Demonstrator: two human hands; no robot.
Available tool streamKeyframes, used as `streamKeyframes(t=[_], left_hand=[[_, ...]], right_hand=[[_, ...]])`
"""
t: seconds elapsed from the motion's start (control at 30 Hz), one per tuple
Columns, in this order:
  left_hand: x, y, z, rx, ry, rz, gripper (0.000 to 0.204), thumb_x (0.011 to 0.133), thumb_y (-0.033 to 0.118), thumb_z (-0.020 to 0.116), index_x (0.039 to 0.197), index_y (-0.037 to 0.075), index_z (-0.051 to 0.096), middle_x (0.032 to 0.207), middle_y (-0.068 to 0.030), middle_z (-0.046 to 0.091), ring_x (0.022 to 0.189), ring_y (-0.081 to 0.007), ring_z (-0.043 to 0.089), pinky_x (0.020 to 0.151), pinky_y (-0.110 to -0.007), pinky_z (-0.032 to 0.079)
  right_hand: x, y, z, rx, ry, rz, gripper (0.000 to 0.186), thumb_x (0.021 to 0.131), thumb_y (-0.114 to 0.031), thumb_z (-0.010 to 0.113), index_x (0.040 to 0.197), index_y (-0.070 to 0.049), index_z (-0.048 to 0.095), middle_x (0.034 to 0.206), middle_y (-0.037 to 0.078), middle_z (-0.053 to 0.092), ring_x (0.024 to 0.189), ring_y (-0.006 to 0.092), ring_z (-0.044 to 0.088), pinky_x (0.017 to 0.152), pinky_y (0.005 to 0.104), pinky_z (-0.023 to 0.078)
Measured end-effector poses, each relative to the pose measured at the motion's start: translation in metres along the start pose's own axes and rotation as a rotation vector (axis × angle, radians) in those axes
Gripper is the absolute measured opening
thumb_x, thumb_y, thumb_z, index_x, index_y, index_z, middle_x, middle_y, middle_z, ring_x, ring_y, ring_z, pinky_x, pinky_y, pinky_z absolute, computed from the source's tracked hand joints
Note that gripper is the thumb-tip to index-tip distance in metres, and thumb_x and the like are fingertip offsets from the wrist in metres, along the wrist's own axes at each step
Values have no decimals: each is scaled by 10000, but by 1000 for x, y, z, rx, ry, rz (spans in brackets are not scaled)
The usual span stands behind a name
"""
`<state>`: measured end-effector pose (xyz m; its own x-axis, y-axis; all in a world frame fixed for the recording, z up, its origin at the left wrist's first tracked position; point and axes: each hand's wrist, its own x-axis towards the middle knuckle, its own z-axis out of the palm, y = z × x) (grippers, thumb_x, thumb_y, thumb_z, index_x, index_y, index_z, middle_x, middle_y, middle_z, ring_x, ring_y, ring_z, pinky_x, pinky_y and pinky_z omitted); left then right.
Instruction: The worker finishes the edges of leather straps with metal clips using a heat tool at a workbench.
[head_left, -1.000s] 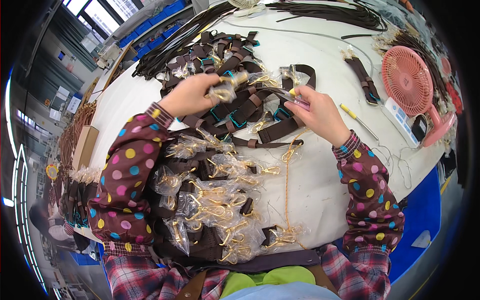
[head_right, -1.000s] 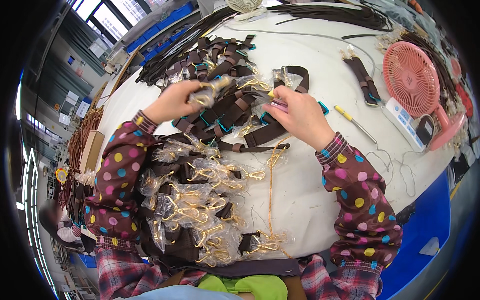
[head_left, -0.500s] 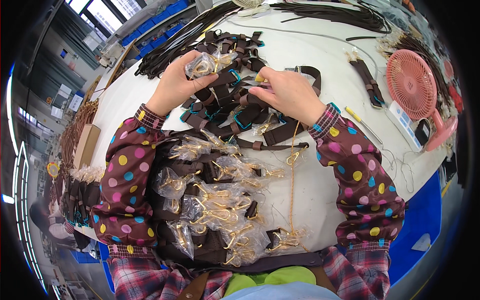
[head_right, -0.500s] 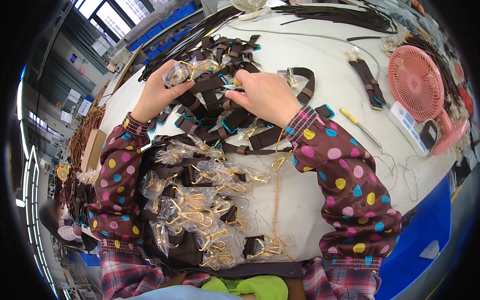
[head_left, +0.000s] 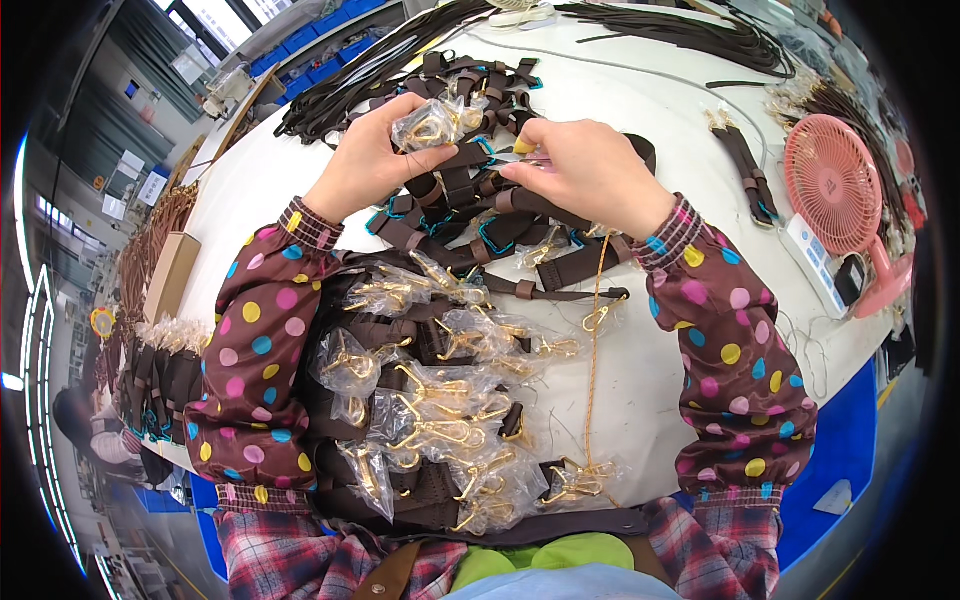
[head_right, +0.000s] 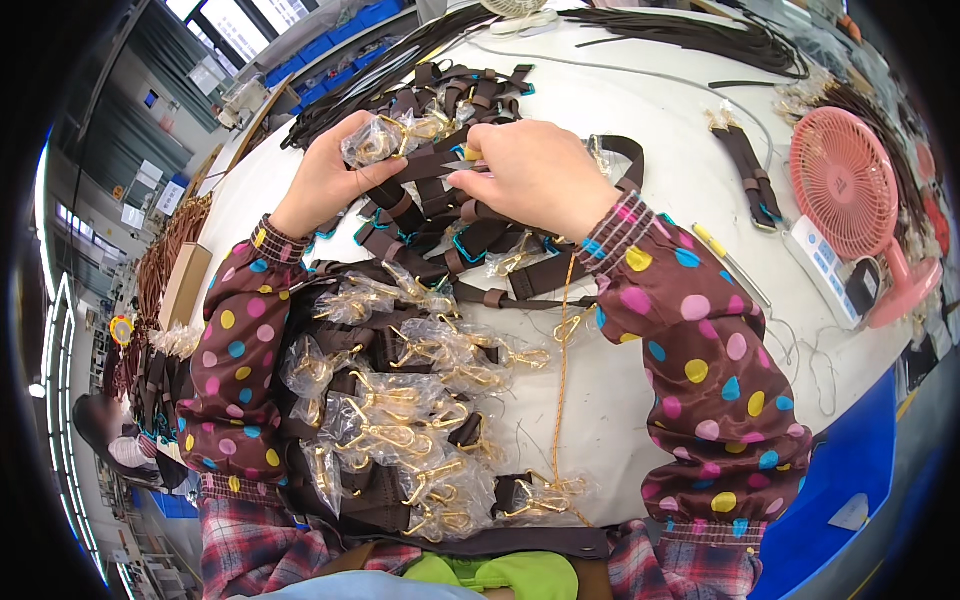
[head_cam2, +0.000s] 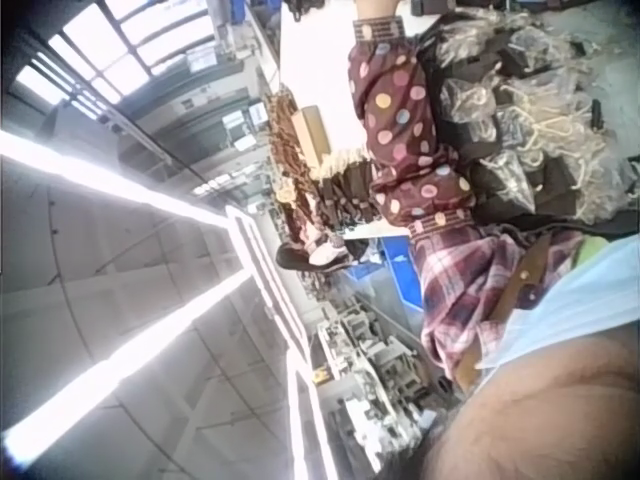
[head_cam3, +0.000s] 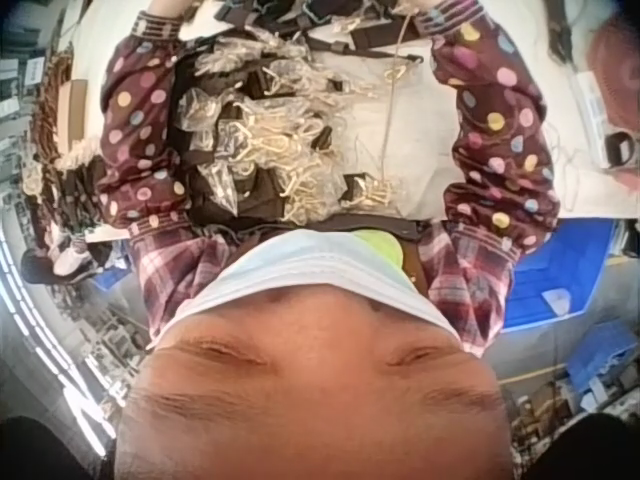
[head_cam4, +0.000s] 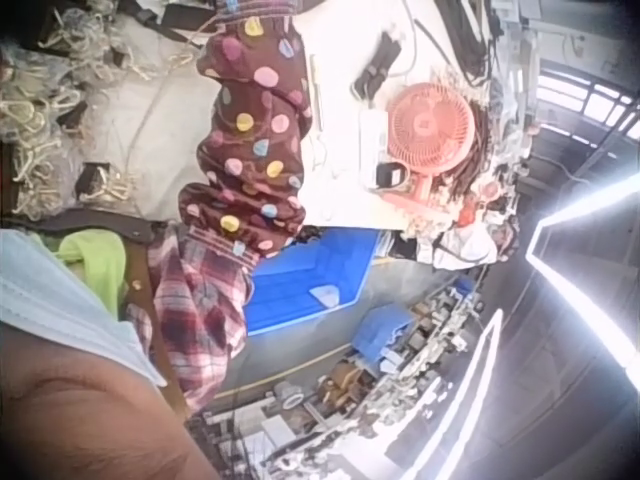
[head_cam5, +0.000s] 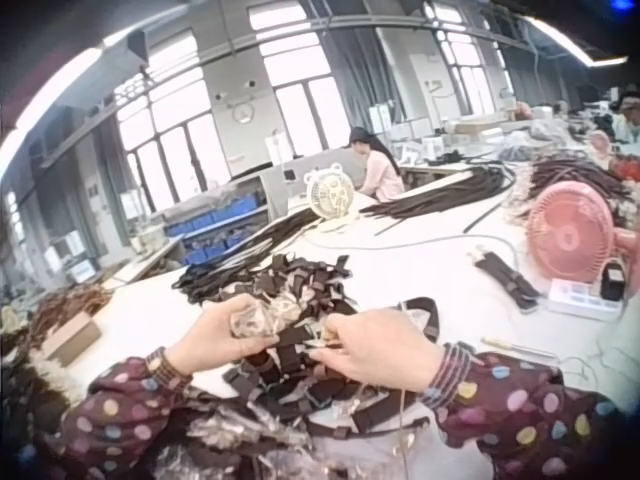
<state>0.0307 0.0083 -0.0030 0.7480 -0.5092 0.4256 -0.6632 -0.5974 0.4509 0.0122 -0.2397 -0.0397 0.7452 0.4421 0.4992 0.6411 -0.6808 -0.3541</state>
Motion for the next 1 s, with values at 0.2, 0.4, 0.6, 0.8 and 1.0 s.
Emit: streamKeyframes(t=[0.2, 0.4, 0.6, 0.8, 1.0], left_hand=[[3, 2, 3, -75, -28, -14, 335, 804, 226, 752, 1033, 40, 593, 889, -51, 665, 786, -124, 603, 732, -271, 484], [3, -2, -5, -13, -5, -69, 349, 805, 240, 748, 1043, 35, 596, 886, -46, 668, 782, -120, 604, 728, -271, 483], [4, -2, -2, -49, 31, -61, 355, 800, 252, 746, 1034, 28, 599, 893, -47, 666, 794, -121, 606, 736, -274, 480], [4, -9, -3, -20, 58, -61, 343, 794, 248, 744, 1020, 31, 605, 891, -50, 661, 789, -136, 606, 739, -284, 479], [2, -5, -3, -28, 54, -75, 348, 798, 255, 742, 1022, 29, 602, 883, -55, 662, 787, -144, 605, 738, -287, 477]], right_hand=[[5, 1, 11, -76, 2, -50, 286, 837, -339, 653, 862, -55, 638, 672, 127, 638, 661, 336, 626, 590, 415, 471], [11, -3, 11, 20, 19, 53, 315, 823, -378, 657, 838, -64, 653, 732, 121, 665, 715, 320, 651, 637, 427, 502], [24, -6, 44, 86, 81, 46, 363, 822, -403, 656, 880, -45, 638, 730, 143, 661, 721, 335, 654, 651, 448, 503], [34, -8, 64, 91, 142, -1, 337, 828, -388, 649, 854, -52, 633, 707, 136, 655, 710, 336, 651, 625, 444, 503], [37, -14, 70, 64, 130, 23, 293, 842, -371, 631, 853, -79, 645, 683, 123, 652, 701, 323, 653, 625, 446, 501]])
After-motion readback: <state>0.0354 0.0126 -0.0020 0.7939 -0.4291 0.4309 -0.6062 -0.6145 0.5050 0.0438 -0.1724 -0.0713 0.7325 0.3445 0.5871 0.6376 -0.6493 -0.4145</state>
